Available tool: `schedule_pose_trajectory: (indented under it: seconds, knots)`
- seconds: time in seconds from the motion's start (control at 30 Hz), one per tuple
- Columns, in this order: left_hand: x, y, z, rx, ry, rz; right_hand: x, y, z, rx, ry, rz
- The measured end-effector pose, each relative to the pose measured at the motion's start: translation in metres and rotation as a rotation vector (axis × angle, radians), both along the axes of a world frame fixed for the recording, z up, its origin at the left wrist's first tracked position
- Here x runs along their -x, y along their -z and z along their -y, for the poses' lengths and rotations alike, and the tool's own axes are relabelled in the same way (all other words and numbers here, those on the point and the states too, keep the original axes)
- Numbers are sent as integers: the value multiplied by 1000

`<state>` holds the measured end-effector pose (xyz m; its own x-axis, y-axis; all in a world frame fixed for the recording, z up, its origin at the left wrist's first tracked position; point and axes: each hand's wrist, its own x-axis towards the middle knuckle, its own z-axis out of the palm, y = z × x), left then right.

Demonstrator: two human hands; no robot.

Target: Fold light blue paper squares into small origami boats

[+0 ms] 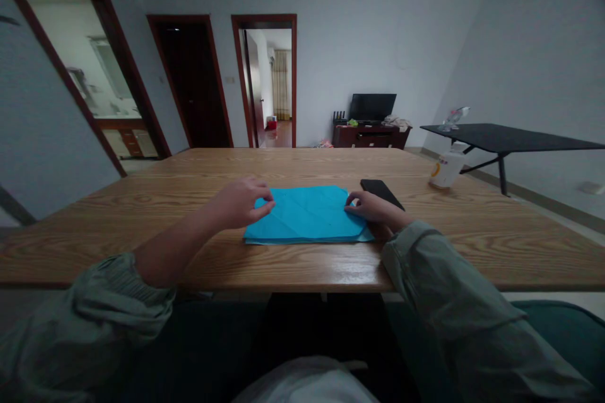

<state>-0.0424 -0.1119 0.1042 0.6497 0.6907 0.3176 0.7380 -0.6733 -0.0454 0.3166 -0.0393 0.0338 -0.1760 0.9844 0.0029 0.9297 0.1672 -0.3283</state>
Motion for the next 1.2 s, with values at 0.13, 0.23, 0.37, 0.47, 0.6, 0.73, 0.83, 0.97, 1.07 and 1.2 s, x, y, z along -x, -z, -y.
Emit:
schedule_pose_trajectory:
  seconds: [0.13,0.23,0.37,0.47,0.6,0.73,0.83,0.97,1.07,1.2]
  knots:
    - [-52,-20,-26,-41,-57,76,-1,1,-1,0,-1,8]
    - [-93,-13,-48,17,-164,115,-2,1,0,-6,-5,14]
    - [-125,19,-75,139,-307,114,-3,2,1,-25,-19,11]
    - [-126,48,-90,203,-347,99,-2,1,1,-20,-16,0]
    - [-113,82,-102,347,-437,111,1,-3,3,2,19,-47]
    - [-108,101,-106,407,-482,71,5,-12,16,50,104,-273]
    - [-109,105,-108,394,-485,67,4,-18,32,119,99,-421]
    - [-109,105,-110,387,-483,64,-3,-19,48,196,-22,-578]
    - [-109,105,-110,383,-476,61,-7,-20,53,244,-105,-668]
    - [-109,106,-111,385,-483,62,-8,-21,56,307,-156,-712]
